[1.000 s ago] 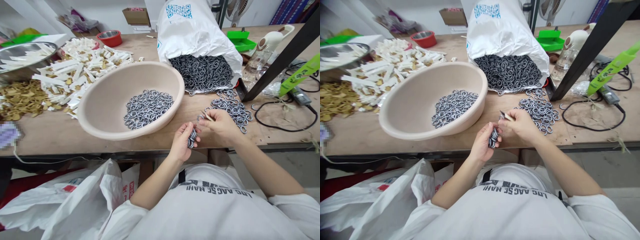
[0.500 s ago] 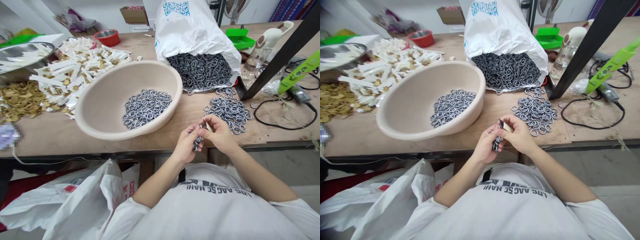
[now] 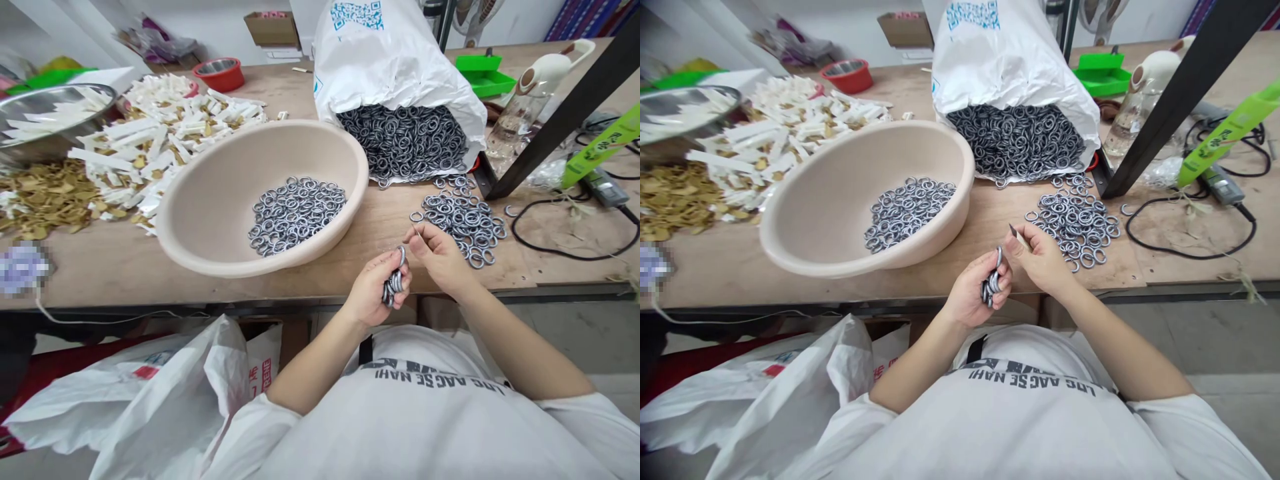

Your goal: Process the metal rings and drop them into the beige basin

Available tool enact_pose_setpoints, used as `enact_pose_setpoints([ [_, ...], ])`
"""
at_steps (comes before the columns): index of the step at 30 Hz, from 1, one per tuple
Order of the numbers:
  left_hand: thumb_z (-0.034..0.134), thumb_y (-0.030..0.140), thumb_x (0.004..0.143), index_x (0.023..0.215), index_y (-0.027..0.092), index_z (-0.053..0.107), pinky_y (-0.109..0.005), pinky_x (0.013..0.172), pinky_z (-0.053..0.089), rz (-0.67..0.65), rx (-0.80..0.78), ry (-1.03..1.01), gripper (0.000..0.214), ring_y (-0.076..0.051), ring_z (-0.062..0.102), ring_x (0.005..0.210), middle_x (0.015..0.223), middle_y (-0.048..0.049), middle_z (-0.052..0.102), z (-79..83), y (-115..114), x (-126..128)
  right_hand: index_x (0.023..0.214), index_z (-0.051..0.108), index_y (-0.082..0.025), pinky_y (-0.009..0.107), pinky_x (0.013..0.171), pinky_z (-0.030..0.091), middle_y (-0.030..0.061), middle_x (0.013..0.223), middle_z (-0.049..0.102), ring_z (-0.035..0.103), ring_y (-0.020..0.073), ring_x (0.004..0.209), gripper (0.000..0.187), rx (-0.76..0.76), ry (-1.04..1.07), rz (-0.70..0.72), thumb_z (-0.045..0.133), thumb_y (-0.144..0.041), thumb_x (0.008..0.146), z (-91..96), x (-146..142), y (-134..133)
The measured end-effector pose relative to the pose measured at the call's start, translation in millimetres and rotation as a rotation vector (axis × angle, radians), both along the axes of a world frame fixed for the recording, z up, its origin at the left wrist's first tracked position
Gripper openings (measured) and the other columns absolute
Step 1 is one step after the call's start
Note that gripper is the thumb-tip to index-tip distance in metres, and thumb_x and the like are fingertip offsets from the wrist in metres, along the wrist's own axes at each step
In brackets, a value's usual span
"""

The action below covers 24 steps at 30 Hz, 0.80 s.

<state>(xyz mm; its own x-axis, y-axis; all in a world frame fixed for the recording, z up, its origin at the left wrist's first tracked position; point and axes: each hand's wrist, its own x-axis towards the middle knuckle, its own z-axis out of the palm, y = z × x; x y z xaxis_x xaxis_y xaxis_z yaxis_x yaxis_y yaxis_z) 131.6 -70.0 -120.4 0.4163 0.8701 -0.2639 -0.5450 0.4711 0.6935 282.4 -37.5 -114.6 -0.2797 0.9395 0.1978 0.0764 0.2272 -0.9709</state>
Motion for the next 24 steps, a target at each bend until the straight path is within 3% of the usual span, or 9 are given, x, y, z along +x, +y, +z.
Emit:
enact_pose_setpoints([
  [6, 0.072, 0.053, 0.082, 0.078, 0.018, 0.050, -0.017, 0.029, 0.032, 0.033, -0.051, -0.004, 0.042, -0.007, 0.043, 0.033, 0.055, 0.0059, 0.053, 0.2, 1, -3, 0.078, 0.057, -0.020, 0.029, 0.064, 0.032, 0.0012, 0.074, 0.056, 0.050, 0.0133, 0.068, 0.040, 0.396, -0.554, 0.026, 0.047, -0.050, 0.102, 11.2, 13, -18],
  [12, 0.074, 0.052, 0.082, 0.080, 0.019, 0.051, -0.017, 0.029, 0.033, 0.047, -0.080, 0.004, 0.041, -0.007, 0.044, 0.033, 0.056, 0.0069, 0.052, 1.5, -2, 0, 0.075, 0.054, -0.019, 0.029, 0.061, 0.027, 0.0002, 0.073, 0.054, 0.047, 0.0124, 0.065, 0.040, 0.508, -0.698, 0.018, 0.048, -0.050, 0.101, 15.2, 15, -19],
  [16, 0.074, 0.052, 0.082, 0.080, 0.019, 0.051, -0.017, 0.029, 0.033, 0.047, -0.071, 0.013, 0.041, -0.007, 0.044, 0.033, 0.055, 0.0066, 0.052, 2.4, -1, -3, 0.068, 0.051, -0.019, 0.029, 0.060, 0.026, -0.0006, 0.067, 0.053, 0.045, 0.0118, 0.062, 0.044, 0.460, -0.663, 0.049, 0.052, -0.050, 0.100, 15.9, 12, -20],
  [19, 0.076, 0.050, 0.080, 0.077, 0.018, 0.052, -0.016, 0.030, 0.031, 0.034, -0.059, 0.023, 0.040, -0.007, 0.043, 0.034, 0.054, 0.0058, 0.052, -0.1, -2, -4, 0.070, 0.057, -0.020, 0.027, 0.063, 0.031, -0.0005, 0.068, 0.059, 0.051, 0.0129, 0.066, 0.043, 0.313, -0.517, 0.099, 0.050, -0.049, 0.101, 7.8, 10, -12],
  [22, 0.073, 0.048, 0.082, 0.071, 0.016, 0.052, -0.017, 0.031, 0.029, -0.110, -0.046, 0.055, 0.039, -0.007, 0.044, 0.034, 0.053, 0.0032, 0.053, -1.0, -12, -5, 0.074, 0.057, -0.021, 0.027, 0.064, 0.035, -0.0001, 0.069, 0.060, 0.053, 0.0149, 0.067, 0.046, 0.167, -0.402, -0.122, 0.043, -0.054, 0.102, -4.0, 17, 11],
  [24, 0.069, 0.049, 0.084, 0.068, 0.016, 0.053, -0.019, 0.032, 0.028, -0.184, -0.008, 0.098, 0.040, -0.008, 0.044, 0.034, 0.052, 0.0015, 0.053, 6.5, -21, -11, 0.075, 0.057, -0.021, 0.028, 0.061, 0.033, 0.0005, 0.067, 0.059, 0.053, 0.0165, 0.065, 0.049, 0.119, -0.536, -0.306, 0.041, -0.059, 0.101, -9.0, 26, 29],
])
